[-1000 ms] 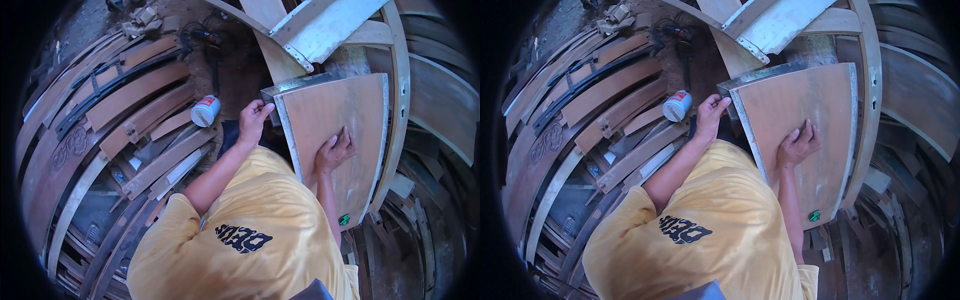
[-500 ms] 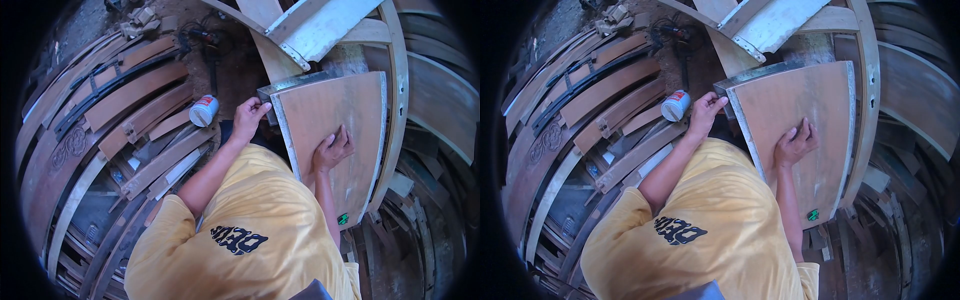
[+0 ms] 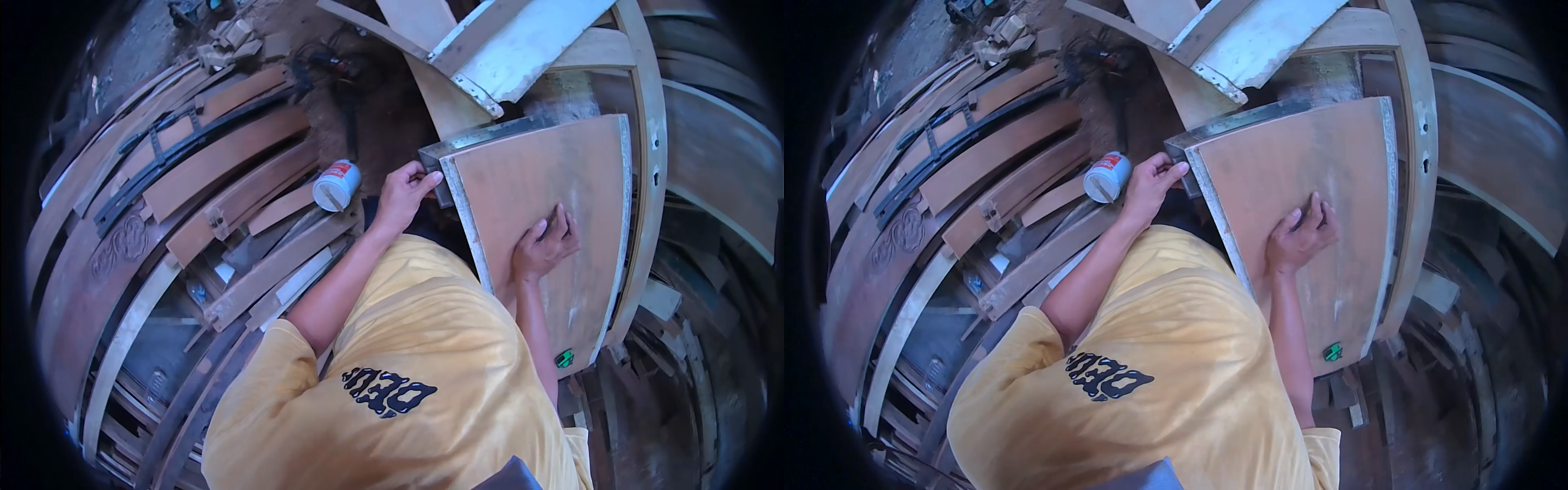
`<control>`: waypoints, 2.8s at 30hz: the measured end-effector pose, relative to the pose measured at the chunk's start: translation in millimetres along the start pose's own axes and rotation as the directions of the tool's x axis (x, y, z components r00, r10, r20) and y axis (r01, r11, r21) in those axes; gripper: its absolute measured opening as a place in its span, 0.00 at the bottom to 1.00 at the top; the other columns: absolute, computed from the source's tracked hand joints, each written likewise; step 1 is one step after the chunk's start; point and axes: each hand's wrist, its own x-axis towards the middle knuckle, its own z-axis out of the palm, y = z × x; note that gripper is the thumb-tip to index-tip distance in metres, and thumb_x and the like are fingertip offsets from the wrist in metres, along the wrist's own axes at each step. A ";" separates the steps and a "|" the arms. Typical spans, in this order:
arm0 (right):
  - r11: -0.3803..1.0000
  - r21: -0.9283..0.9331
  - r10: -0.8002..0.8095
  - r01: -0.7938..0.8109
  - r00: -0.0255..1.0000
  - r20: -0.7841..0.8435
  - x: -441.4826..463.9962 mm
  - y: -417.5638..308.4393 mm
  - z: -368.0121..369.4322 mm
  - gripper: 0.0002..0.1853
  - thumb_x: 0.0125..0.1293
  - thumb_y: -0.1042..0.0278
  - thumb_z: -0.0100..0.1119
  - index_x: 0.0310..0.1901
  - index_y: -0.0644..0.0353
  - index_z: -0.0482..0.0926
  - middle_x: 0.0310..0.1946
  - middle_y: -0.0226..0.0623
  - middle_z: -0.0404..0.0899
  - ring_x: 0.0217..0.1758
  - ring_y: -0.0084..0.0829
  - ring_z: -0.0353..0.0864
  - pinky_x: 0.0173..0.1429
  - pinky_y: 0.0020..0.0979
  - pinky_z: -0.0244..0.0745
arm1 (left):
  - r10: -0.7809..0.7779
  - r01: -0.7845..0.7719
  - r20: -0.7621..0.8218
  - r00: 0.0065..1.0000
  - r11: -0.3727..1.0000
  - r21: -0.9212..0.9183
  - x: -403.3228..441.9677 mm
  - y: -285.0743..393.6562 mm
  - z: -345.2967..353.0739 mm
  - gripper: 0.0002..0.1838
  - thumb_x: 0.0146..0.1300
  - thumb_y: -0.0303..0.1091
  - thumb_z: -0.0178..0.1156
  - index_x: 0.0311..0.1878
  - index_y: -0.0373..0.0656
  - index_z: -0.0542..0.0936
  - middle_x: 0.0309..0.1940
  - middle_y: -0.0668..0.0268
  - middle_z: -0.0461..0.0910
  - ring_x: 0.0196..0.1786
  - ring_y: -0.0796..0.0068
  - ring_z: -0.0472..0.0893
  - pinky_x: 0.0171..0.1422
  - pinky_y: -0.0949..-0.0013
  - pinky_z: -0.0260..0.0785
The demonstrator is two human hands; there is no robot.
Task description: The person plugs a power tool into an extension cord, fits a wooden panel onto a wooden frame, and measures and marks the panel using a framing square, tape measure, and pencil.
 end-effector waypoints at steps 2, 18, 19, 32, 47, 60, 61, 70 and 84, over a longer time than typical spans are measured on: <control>1.000 -0.007 0.006 -0.006 1.000 -0.004 -0.6 1.1 -0.2 0.25 0.67 0.70 0.58 0.66 0.57 0.77 0.62 0.48 0.68 0.67 0.52 0.66 0.70 0.52 0.63 | -0.006 0.006 0.023 1.000 1.000 0.019 -1.5 2.4 1.1 0.10 0.74 0.34 0.65 0.48 0.36 0.82 0.40 0.69 0.85 0.42 0.84 0.83 0.50 0.74 0.78; 0.998 0.019 0.055 -0.056 0.998 0.020 -2.1 5.5 2.1 0.25 0.65 0.70 0.59 0.65 0.55 0.77 0.63 0.48 0.68 0.70 0.53 0.65 0.73 0.52 0.61 | -0.074 0.072 0.043 0.996 0.997 0.034 -1.0 9.9 -2.5 0.11 0.74 0.34 0.64 0.52 0.36 0.82 0.43 0.68 0.85 0.44 0.81 0.84 0.52 0.72 0.79; 0.998 0.011 0.069 -0.069 0.998 0.013 -2.6 6.6 2.1 0.25 0.65 0.70 0.59 0.65 0.55 0.77 0.63 0.48 0.68 0.70 0.53 0.65 0.73 0.52 0.61 | -0.065 0.065 0.038 0.997 0.998 0.014 -1.1 11.2 -2.2 0.11 0.74 0.34 0.64 0.51 0.35 0.82 0.43 0.68 0.85 0.44 0.81 0.84 0.52 0.73 0.80; 0.952 0.299 -0.091 0.070 0.994 0.056 8.7 -4.5 -10.0 0.26 0.62 0.72 0.63 0.63 0.54 0.78 0.58 0.45 0.72 0.66 0.51 0.69 0.71 0.53 0.65 | -0.019 0.030 -0.053 0.998 0.977 0.212 -21.4 30.8 7.5 0.11 0.74 0.33 0.64 0.51 0.36 0.81 0.43 0.67 0.84 0.43 0.81 0.82 0.52 0.73 0.77; 0.669 0.712 0.370 -0.211 0.926 -0.072 157.9 52.4 -91.6 0.10 0.81 0.73 0.49 0.57 0.68 0.73 0.51 0.45 0.84 0.57 0.35 0.85 0.63 0.39 0.79 | 0.635 -0.887 0.618 0.462 0.328 0.326 25.0 117.3 204.7 0.26 0.60 0.32 0.74 0.62 0.47 0.83 0.59 0.58 0.78 0.64 0.56 0.76 0.66 0.55 0.70; 0.538 0.679 0.277 -0.499 0.866 0.416 289.6 146.5 19.1 0.18 0.78 0.57 0.59 0.48 0.66 0.84 0.36 0.28 0.82 0.41 0.19 0.75 0.52 0.24 0.69 | 0.449 -0.793 0.682 0.576 0.108 0.599 43.9 49.4 170.9 0.23 0.53 0.31 0.70 0.55 0.49 0.86 0.52 0.63 0.77 0.61 0.54 0.72 0.67 0.53 0.66; 0.401 0.737 0.277 -0.544 0.839 0.468 289.1 142.9 22.8 0.18 0.77 0.56 0.59 0.48 0.66 0.84 0.35 0.27 0.82 0.40 0.18 0.75 0.50 0.24 0.70 | 0.454 -0.795 0.681 0.574 0.108 0.598 44.7 49.3 171.2 0.23 0.52 0.31 0.70 0.55 0.49 0.86 0.52 0.63 0.77 0.61 0.54 0.73 0.67 0.52 0.66; 0.371 0.686 0.240 -0.625 0.779 0.580 279.5 145.7 46.7 0.16 0.77 0.56 0.60 0.46 0.64 0.85 0.32 0.22 0.80 0.35 0.16 0.72 0.45 0.24 0.68 | 0.431 -0.785 0.683 0.589 0.105 0.611 44.7 52.2 172.5 0.21 0.51 0.32 0.69 0.53 0.49 0.86 0.52 0.63 0.78 0.61 0.55 0.73 0.67 0.52 0.65; 0.253 0.668 0.200 -0.700 0.713 0.672 277.1 151.2 39.7 0.13 0.75 0.58 0.64 0.49 0.61 0.83 0.38 0.22 0.81 0.42 0.16 0.75 0.52 0.22 0.68 | 0.434 -0.793 0.684 0.586 0.135 0.594 46.6 52.1 169.2 0.21 0.49 0.31 0.70 0.50 0.48 0.86 0.52 0.63 0.78 0.61 0.55 0.73 0.67 0.53 0.67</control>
